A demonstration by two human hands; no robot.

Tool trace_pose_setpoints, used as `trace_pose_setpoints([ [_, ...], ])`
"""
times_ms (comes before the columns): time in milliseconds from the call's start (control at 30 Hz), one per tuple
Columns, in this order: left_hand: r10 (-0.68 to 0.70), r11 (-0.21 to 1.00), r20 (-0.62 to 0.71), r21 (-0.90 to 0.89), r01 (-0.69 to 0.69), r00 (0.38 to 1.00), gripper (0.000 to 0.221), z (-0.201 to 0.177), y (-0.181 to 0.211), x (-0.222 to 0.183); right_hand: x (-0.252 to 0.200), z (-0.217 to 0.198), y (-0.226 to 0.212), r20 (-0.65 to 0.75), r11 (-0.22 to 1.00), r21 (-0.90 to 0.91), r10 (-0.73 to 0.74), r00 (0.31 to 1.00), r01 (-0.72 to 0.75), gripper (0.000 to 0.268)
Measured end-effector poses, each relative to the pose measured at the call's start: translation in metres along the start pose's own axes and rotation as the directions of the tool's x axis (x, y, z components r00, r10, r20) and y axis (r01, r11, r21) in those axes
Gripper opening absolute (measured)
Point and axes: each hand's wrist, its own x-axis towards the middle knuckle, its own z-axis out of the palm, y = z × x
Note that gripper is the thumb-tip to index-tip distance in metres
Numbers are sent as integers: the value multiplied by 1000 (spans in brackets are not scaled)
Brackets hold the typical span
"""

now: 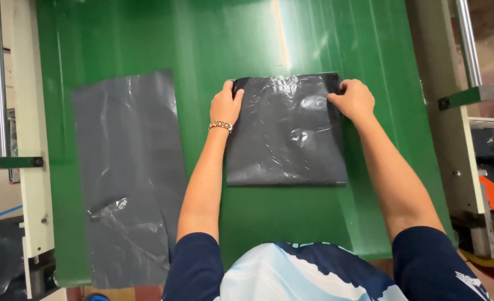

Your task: The person takes plastic bags from a conveyor belt, folds them into small rectangular shapes, and stacks them neatly inside a red plastic crate.

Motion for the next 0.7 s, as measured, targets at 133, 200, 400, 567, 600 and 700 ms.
trace_pose_setpoints([
  [133, 6, 1000, -13, -16, -6, 1000, 38, 0, 2, 0, -1, -17, -21, -136, 989, -61, -145, 980, 138, 57],
  [200, 124, 986, -188, 134, -99, 974, 45, 1, 9, -10, -6, -34, -44, -113, 978, -53, -206, 972, 201, 65],
  [400, 453, 890, -295, 209, -405, 841, 39, -11, 48, -75, 29, -29, -45, 198, 997, -6, -80, 977, 83, 66],
  [567, 162, 856, 326, -517, 32, 931, 41, -2, 40, -102, 19, -12, -43, 101, 963, -205, -157, 982, 175, 40],
  [600, 72, 669, 476, -675, 311, 877, 60, -3, 34, -98, -1, -19, -47, -70, 950, -96, -304, 950, 297, 33],
  [700, 73, 192, 653, -751, 632, 754, 90, -21, 14, -100, -83, -42, -46, -349, 825, 57, -511, 786, 562, 21],
])
